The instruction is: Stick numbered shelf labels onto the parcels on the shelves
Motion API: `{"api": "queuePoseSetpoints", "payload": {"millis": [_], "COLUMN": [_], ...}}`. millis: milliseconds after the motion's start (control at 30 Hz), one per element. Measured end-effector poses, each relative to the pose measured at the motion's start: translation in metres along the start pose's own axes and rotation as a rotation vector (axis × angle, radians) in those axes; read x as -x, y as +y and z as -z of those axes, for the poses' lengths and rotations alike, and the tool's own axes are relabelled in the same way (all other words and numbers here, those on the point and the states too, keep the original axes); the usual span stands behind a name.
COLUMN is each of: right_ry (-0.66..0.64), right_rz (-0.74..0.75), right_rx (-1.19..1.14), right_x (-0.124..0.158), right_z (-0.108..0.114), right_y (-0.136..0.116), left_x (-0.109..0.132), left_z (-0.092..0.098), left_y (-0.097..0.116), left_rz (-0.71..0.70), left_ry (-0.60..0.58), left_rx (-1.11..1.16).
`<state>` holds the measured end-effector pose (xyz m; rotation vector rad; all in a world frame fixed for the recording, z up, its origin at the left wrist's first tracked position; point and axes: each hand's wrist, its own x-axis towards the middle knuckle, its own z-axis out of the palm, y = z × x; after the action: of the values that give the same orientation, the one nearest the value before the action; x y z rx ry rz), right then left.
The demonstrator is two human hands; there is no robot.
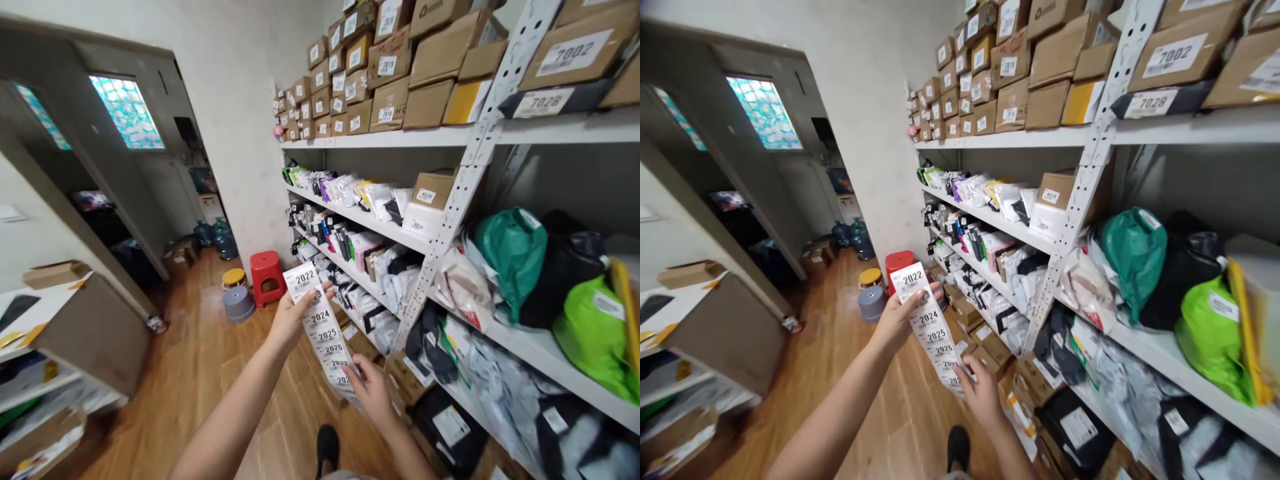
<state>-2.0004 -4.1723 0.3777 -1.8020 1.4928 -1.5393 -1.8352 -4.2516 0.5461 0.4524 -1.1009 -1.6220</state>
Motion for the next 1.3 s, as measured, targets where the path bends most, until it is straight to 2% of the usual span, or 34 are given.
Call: {"api": "queuePoseSetpoints", "payload": {"millis": [100, 167, 333, 400, 500, 633, 833, 933, 1033, 1100, 1200, 1300], "right_ry": [-0.035, -0.057, 0.166, 0.185, 0.234, 0.406, 0.693, 0.811, 0.889, 0.946, 1.029, 1.031], "right_rz": [-0.024, -0.004, 0.157, 0.233, 0.308, 0.349, 0.420, 0.423, 0.502, 0.530, 0.509, 0.491], "right_rx": [-0.070, -0.164, -0.393, -0.404, -0.282, -0.096, 0.149, 0.222, 0.351, 0.454, 0.553, 0.600], "right_x": [-0.090, -0.151, -0.287, -0.333, -0.393, -0.459, -0.567, -0.624, -0.672, -0.696, -0.718, -0.728], "right_z": [-0.005, -0.002, 0.021, 0.029, 0.035, 0.028, 0.000, -0.012, -0.015, -0.010, 0.010, 0.035], "right_y": [0.032, 0.038, 0.012, -0.003, -0.014, -0.007, 0.006, 0.001, -0.009, -0.018, -0.035, -0.058], "left_x": [-0.087, -0.135, -0.233, -0.266, -0.316, -0.392, -0.526, -0.594, -0.651, -0.678, -0.701, -0.708], "left_z": [-0.004, -0.004, 0.009, 0.015, 0.023, 0.035, 0.052, 0.057, 0.048, 0.034, 0.006, -0.027], "left_y": [0.008, 0.012, 0.006, 0.000, -0.007, -0.002, 0.025, 0.041, 0.059, 0.073, 0.090, 0.098], "left_rz": [-0.048, -0.030, 0.072, 0.077, 0.047, -0.015, -0.233, -0.413, -0.562, -0.535, -0.410, -0.394], "left_ry": [-0.027, -0.067, -0.193, -0.270, -0.407, -0.556, -0.538, -0.530, -0.574, -0.693, -0.847, -0.805], "left_rx": [-0.094, -0.135, -0.210, -0.282, -0.422, -0.554, -0.490, -0.563, -0.521, -0.428, -0.321, -0.261]}}
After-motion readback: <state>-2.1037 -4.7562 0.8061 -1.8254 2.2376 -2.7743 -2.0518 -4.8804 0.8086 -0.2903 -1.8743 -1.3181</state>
